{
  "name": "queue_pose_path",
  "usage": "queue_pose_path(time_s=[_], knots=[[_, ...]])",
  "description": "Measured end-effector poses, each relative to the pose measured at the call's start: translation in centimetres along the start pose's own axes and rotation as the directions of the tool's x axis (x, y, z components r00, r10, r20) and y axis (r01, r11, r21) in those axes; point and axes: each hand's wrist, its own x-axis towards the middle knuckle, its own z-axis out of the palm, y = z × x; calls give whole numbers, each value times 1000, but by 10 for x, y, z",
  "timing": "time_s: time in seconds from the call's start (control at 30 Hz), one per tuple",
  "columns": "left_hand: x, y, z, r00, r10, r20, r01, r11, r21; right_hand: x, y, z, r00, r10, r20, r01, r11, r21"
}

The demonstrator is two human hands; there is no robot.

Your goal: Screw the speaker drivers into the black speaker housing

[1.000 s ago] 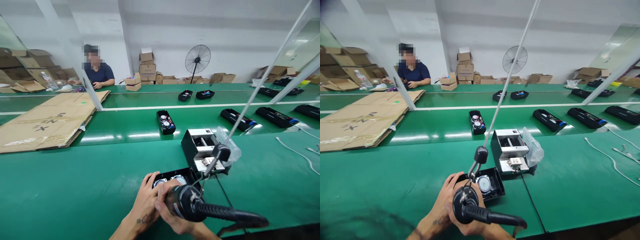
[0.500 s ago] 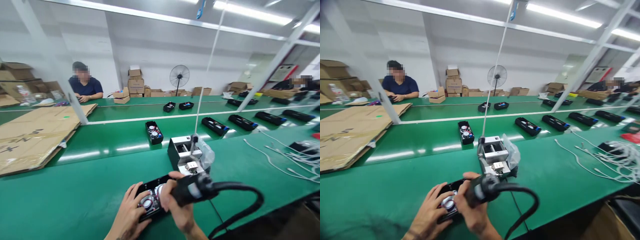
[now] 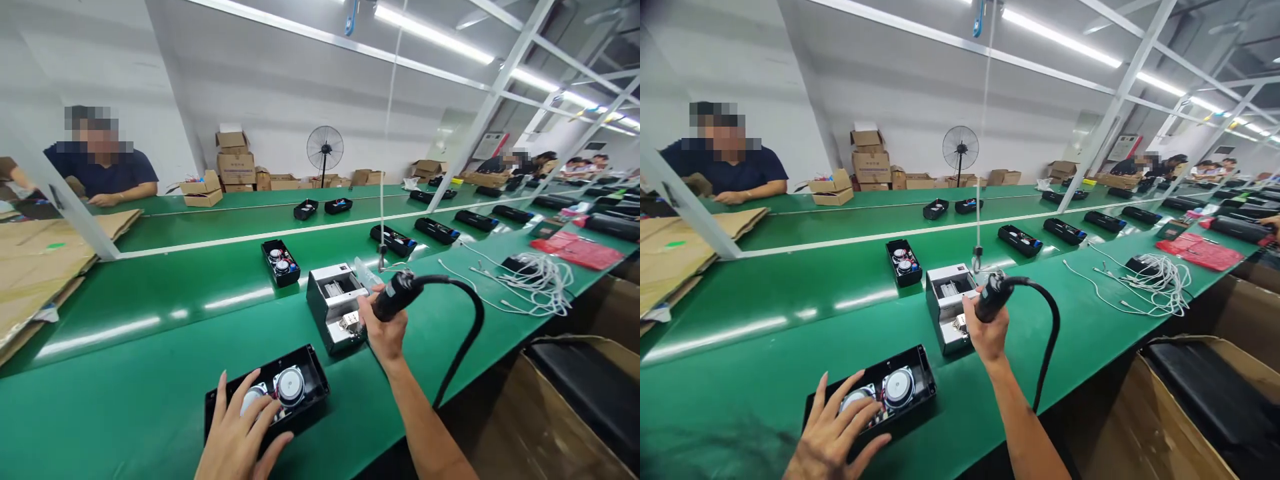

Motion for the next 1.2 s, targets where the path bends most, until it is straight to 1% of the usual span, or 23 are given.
queue_pose_path(time_s=[0.07,0.1,0.17,0.27,0.37,0.5,0.6,0.7,0.9,1.03,1.17,1.2], knots=[[6,12,7,996,-80,-38,79,997,-17,-7,-12,-1,989,91,121,-101,992,75],[7,15,10,995,-90,-34,89,996,-8,-12,-18,-1,975,134,179,-160,978,137],[7,19,13,997,-74,28,73,997,27,-26,-32,-1,951,182,251,-252,925,285],[6,20,12,994,-74,75,72,997,32,-52,-49,2,952,175,252,-278,837,471],[7,22,9,995,-84,59,85,996,-6,-77,-54,11,952,149,268,-278,788,550],[8,25,7,994,-105,43,107,994,-37,-100,-46,24,927,126,352,-311,784,538],[9,26,8,993,-109,37,111,993,-50,-110,-37,30,919,144,367,-331,789,517],[9,25,8,993,-112,34,114,992,-49,-113,-33,33,921,136,365,-320,797,512],[7,25,7,992,-111,59,113,993,-35,-114,-31,33,897,156,414,-351,820,453],[5,25,7,990,-123,74,127,991,-40,-118,-31,32,887,138,440,-347,829,438],[5,26,9,987,-129,90,133,990,-38,-122,-34,31,888,207,410,-385,822,420],[5,26,10,988,-126,88,130,991,-38,-122,-34,32,890,201,409,-380,824,421]])
